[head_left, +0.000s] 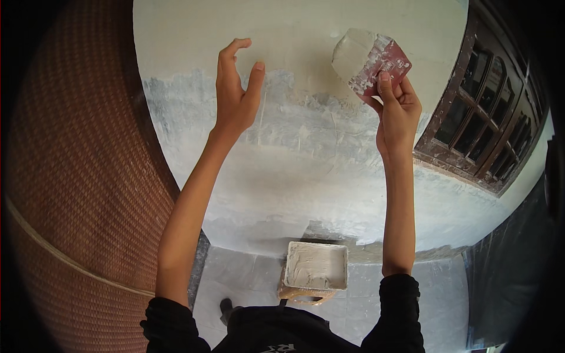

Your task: The person applies wall putty from a plastic tray container to a damaged area of a house wall using a putty knife.

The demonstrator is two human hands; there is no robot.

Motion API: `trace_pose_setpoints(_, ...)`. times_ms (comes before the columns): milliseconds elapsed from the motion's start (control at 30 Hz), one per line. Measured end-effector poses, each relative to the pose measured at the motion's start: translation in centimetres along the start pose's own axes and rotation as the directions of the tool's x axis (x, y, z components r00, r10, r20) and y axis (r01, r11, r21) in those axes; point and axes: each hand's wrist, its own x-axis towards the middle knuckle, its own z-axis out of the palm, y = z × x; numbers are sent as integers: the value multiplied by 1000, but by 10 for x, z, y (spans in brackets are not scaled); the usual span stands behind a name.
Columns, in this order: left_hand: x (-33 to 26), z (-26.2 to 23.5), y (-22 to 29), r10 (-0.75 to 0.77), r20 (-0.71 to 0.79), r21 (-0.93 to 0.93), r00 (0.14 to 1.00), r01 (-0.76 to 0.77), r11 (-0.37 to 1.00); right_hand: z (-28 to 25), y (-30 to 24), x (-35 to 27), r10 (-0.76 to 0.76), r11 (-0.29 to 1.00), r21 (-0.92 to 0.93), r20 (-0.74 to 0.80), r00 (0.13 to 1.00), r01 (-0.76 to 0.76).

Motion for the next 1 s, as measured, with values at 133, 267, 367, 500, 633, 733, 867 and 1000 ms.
trace_pose_setpoints(133,-6,0,-43,-27,53,-30,998,29,999,19,21,-1,-87,994,-68,-32,996,85)
trace_pose_setpoints(267,-18,5,-81,-29,91,-57,995,34,998,24,40,-6,-129,978,-181,-139,982,103)
trace_pose_setpoints(367,-29,15,-101,2,107,-55,994,4,998,18,59,-3,-187,942,-306,-140,972,137)
trace_pose_setpoints(500,-39,25,-116,106,82,25,991,-108,994,17,74,-4,-283,817,-539,-64,957,205)
trace_pose_setpoints(633,-47,40,-129,154,-10,147,988,-151,977,35,84,-15,-392,579,-723,158,906,377)
trace_pose_setpoints(733,-47,47,-138,225,-81,233,971,-201,951,36,110,-18,-456,509,-690,292,841,515)
trace_pose_setpoints(867,-37,49,-147,267,-145,293,953,-217,931,50,132,-20,-517,281,-670,497,697,687)
trace_pose_setpoints(1000,-34,46,-158,320,-183,354,930,-241,904,65,155,-19,-585,125,-669,547,599,732)
